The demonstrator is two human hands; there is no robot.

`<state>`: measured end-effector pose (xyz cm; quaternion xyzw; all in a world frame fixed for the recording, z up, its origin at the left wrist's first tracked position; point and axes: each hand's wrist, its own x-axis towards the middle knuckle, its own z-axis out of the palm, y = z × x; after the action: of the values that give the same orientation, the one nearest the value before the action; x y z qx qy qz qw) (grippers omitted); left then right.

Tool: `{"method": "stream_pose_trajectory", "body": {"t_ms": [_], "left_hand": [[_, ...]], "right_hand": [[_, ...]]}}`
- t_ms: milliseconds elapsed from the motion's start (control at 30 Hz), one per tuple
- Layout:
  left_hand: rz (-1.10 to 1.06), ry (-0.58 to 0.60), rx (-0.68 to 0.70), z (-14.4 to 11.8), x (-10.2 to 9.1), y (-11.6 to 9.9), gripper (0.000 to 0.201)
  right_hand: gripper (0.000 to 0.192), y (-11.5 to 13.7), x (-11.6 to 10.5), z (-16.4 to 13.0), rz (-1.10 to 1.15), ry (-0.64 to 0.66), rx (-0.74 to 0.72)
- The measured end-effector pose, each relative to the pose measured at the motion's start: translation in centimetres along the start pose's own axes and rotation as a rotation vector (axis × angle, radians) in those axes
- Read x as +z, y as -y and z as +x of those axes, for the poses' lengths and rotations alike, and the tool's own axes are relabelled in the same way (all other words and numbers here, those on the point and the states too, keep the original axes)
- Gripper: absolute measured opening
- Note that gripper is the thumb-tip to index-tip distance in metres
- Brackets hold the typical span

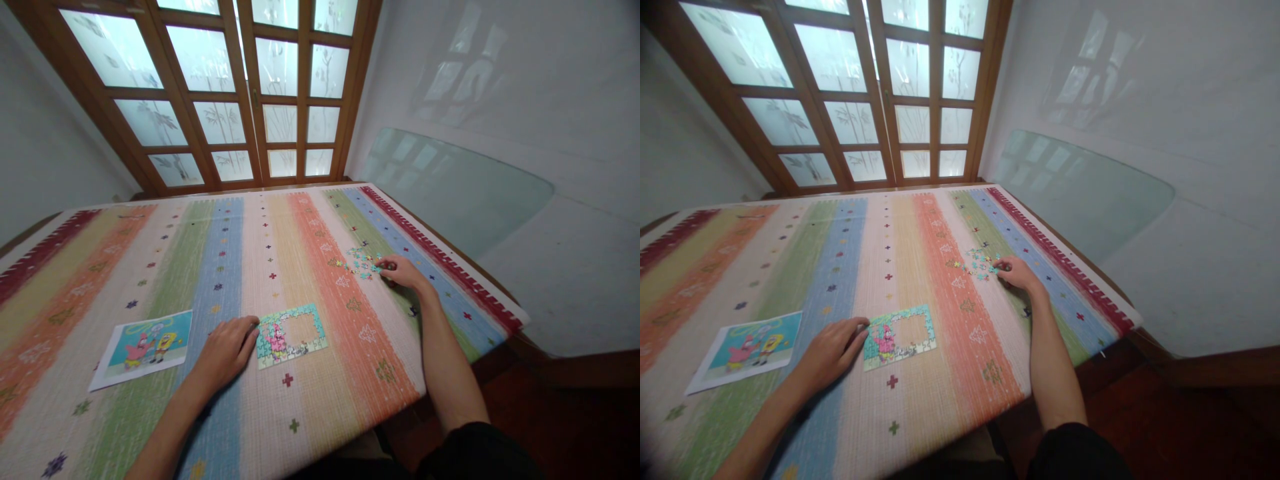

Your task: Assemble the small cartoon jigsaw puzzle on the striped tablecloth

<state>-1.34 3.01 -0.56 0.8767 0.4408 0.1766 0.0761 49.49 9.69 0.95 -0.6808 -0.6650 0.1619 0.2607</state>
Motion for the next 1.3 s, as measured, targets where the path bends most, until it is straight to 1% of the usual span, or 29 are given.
{"method": "stream_pose_trajectory", "body": {"t_ms": [267, 500, 600, 833, 967, 1067, 1300], "left_hand": [[-0.003, 0.005, 0.012, 0.1, -0.1, 0.0, 0.032], [-0.004, -0.004, 0.007, 0.1, -0.2, -0.1, 0.031], [-0.008, 0.003, 0.003, 0.1, -0.2, -0.1, 0.032], [-0.006, 0.008, -0.004, 0.0, -0.2, 0.0, 0.031], [-0.01, 0.005, 0.002, 0.0, -0.3, 0.1, 0.03], [-0.008, 0.002, 0.003, 0.0, -0.2, 0.1, 0.029], [0.0, -0.002, 0.018, 0.1, -0.2, 0.1, 0.029]], "right_hand": [[0.035, -0.1, -0.1, -0.1, -0.014, -0.005, 0.005], [0.036, 0.1, 0.0, -0.2, -0.034, -0.056, 0.009], [0.031, 0.0, 0.1, -0.1, -0.048, -0.113, 0.015], [0.021, -1.0, -0.4, 0.3, -0.091, -0.299, 0.061], [0.02, -1.4, -0.7, 0.4, -0.097, -0.352, 0.079], [0.02, -1.2, -0.6, 0.3, -0.092, -0.331, 0.071], [0.021, 0.1, 0.4, 0.0, -0.052, -0.13, -0.024]]}}
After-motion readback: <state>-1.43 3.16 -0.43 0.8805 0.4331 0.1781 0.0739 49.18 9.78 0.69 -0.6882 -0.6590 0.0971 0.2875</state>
